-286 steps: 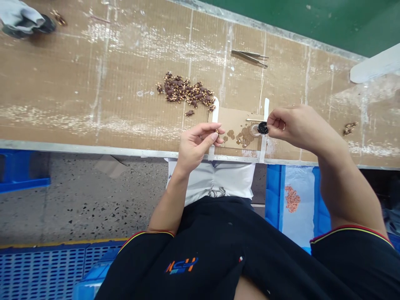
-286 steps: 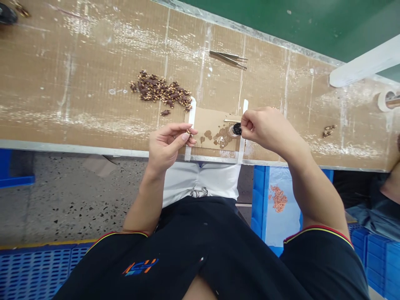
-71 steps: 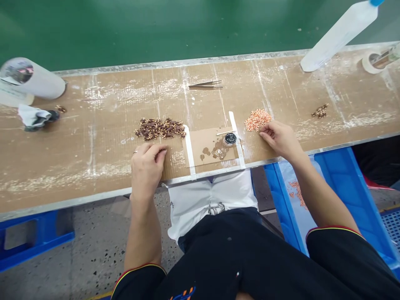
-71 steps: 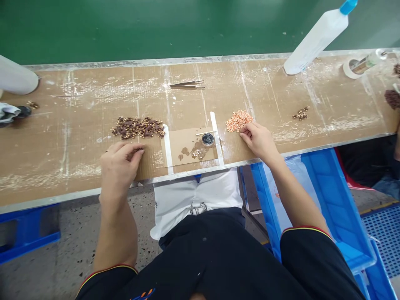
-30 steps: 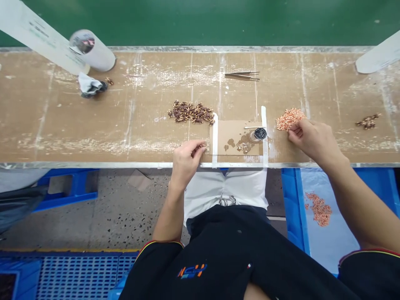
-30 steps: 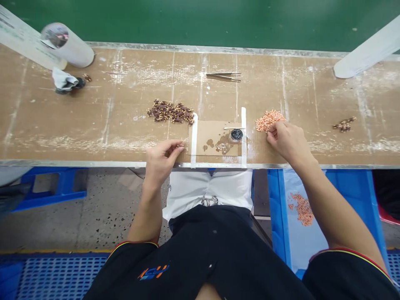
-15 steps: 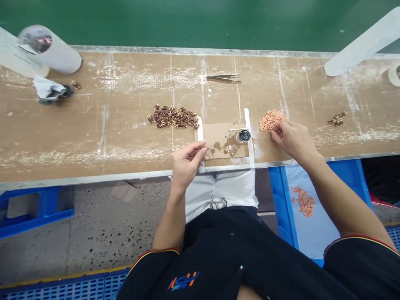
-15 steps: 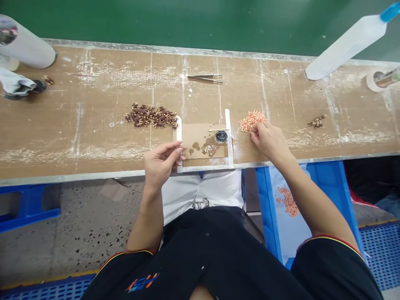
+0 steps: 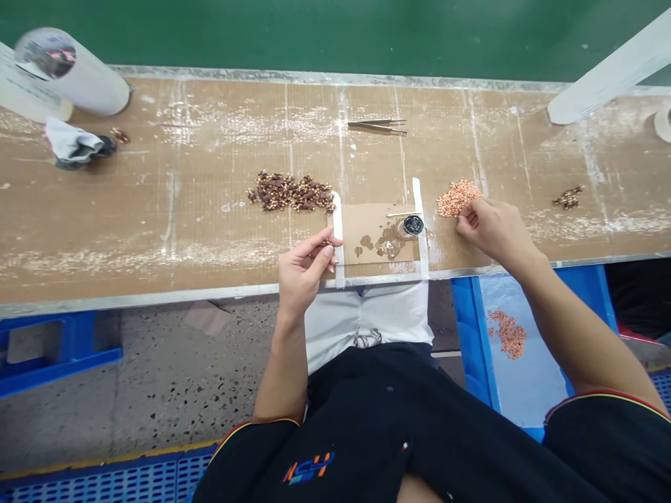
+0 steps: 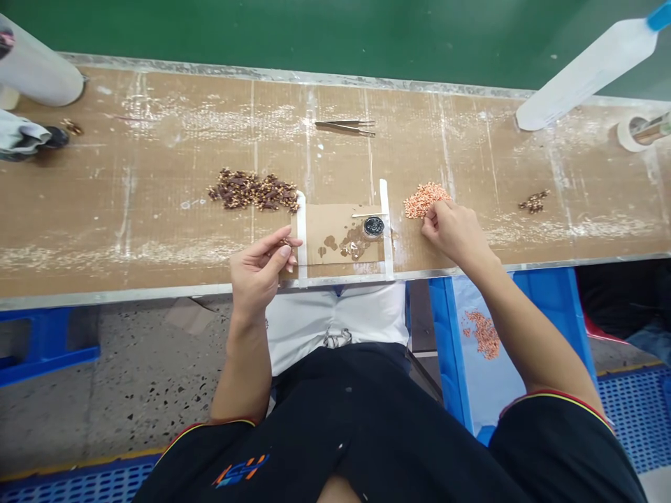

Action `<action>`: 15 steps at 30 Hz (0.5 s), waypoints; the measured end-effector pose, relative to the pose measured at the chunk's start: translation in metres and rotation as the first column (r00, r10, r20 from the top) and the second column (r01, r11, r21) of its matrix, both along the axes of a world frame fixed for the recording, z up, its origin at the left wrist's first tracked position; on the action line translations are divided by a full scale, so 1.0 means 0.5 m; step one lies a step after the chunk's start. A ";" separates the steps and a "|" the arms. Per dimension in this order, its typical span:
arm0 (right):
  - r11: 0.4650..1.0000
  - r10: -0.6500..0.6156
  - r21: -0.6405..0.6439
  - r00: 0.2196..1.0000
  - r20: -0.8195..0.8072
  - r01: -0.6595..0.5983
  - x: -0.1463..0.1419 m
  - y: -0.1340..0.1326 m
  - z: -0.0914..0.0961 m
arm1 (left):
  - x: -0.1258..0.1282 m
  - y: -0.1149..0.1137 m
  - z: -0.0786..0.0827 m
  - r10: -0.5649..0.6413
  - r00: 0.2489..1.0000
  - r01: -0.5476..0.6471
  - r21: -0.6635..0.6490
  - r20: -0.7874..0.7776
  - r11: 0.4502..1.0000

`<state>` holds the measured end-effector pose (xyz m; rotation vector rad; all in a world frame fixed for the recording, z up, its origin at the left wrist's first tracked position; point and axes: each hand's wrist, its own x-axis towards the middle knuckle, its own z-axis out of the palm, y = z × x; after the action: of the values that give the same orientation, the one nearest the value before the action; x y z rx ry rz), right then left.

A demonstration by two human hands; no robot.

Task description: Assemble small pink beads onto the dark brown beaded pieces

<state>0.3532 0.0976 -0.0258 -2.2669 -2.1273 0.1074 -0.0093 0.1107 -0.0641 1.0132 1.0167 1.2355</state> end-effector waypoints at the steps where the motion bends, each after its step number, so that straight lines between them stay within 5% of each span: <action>1: 1.000 0.005 -0.019 0.999 -0.036 -0.006 0.002 -0.002 0.004 | 0.000 0.000 -0.001 -0.006 1.000 0.006 0.000 0.002 1.000; 8: 0.994 0.027 -0.101 0.979 -0.204 -0.048 0.015 -0.013 0.018 | -0.002 0.004 -0.007 0.018 1.000 -0.018 -0.012 -0.020 1.000; 15: 0.991 0.115 -0.059 0.986 -0.121 -0.122 0.018 -0.015 0.016 | -0.002 0.009 -0.022 0.060 0.997 -0.061 0.027 0.045 0.998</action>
<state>0.3622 0.0902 -0.0178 -2.1076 -2.2272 0.3109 -0.0103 0.1152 -0.0753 0.9784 1.0045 1.3198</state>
